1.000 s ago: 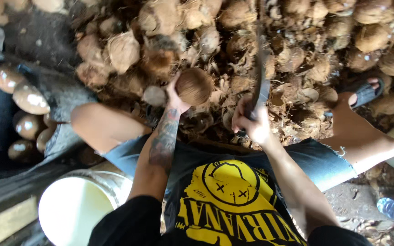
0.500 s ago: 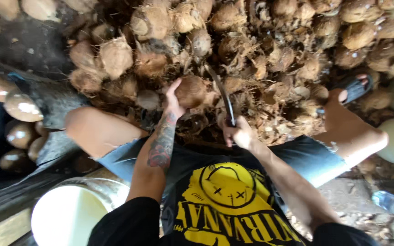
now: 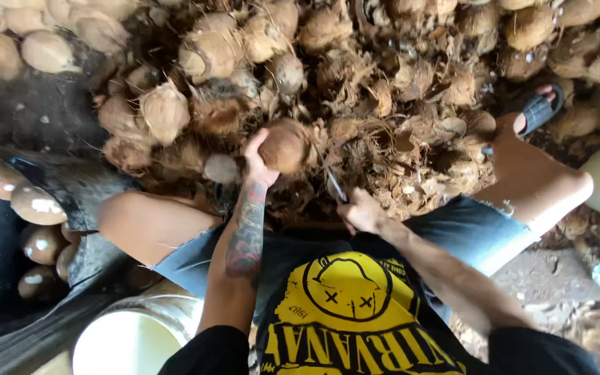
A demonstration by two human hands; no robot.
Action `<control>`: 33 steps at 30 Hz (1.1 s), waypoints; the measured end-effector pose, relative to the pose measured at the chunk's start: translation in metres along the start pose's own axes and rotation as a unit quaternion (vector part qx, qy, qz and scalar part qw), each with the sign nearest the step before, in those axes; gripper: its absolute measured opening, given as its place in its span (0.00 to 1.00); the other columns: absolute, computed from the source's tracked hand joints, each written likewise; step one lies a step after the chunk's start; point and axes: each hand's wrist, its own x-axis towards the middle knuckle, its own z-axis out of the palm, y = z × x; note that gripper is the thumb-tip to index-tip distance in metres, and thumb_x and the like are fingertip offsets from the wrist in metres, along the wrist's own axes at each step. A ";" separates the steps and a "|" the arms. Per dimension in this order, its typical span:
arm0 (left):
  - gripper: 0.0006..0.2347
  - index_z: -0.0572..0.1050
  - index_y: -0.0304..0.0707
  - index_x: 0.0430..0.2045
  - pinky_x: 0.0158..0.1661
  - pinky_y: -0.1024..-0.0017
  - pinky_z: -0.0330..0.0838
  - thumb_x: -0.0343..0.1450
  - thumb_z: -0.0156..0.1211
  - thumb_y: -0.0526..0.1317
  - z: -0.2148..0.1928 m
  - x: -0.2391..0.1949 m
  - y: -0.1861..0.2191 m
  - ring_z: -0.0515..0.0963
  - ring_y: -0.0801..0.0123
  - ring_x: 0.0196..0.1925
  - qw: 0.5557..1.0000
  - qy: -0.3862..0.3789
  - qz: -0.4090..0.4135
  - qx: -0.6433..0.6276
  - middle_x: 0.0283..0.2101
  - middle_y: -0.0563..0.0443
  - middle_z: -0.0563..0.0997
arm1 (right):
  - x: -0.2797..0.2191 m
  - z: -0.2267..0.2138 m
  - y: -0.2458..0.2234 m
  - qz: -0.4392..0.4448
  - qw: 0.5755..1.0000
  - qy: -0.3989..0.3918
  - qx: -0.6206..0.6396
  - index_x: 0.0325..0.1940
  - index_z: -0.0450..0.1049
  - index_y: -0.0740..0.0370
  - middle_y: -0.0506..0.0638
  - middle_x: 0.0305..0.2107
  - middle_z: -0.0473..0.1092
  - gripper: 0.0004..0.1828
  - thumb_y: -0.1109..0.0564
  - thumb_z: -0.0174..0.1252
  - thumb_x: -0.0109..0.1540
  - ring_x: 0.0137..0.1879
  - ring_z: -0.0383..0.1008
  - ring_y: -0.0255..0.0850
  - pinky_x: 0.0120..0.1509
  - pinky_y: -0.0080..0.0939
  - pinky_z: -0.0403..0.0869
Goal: The person sits cross-legged on the ground and uses a large knife to peel the fibrous husk off coconuts. They hold each coconut in one hand and strike it repeatedly with the knife to remove the outer layer, then place the peeled coconut into a nearby container.
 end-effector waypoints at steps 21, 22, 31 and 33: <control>0.33 0.76 0.38 0.60 0.64 0.50 0.76 0.61 0.82 0.48 -0.027 0.022 0.001 0.82 0.49 0.61 1.000 -0.001 0.009 0.012 0.59 0.39 0.82 | -0.035 -0.007 -0.057 -0.039 0.996 0.076 -0.030 0.16 0.73 0.56 0.48 0.06 0.69 0.13 0.60 0.59 0.57 0.17 0.76 0.47 0.33 0.38 0.72; 0.32 0.73 0.36 0.64 0.66 0.44 0.72 0.66 0.78 0.47 -0.033 0.024 0.001 0.76 0.43 0.66 0.999 -0.041 0.018 0.000 0.64 0.38 0.77 | -0.033 -0.005 -0.051 -0.043 0.995 0.071 -0.047 0.18 0.74 0.57 0.50 0.09 0.70 0.11 0.59 0.60 0.56 0.20 0.77 0.49 0.35 0.41 0.73; 0.33 0.73 0.35 0.62 0.64 0.45 0.71 0.63 0.80 0.47 -0.030 0.036 -0.012 0.77 0.42 0.65 0.999 0.031 0.031 -0.024 0.62 0.36 0.78 | 0.009 -0.003 0.010 -0.088 0.988 0.043 -0.123 0.27 0.74 0.61 0.57 0.16 0.73 0.08 0.54 0.60 0.53 0.29 0.79 0.55 0.40 0.53 0.77; 0.35 0.74 0.33 0.62 0.61 0.45 0.73 0.61 0.82 0.45 -0.015 0.022 -0.010 0.78 0.40 0.64 0.996 0.079 0.039 0.007 0.62 0.33 0.79 | 0.006 -0.002 0.000 -0.068 0.996 -0.006 -0.065 0.16 0.67 0.57 0.48 0.03 0.66 0.13 0.54 0.58 0.53 0.16 0.76 0.46 0.32 0.43 0.75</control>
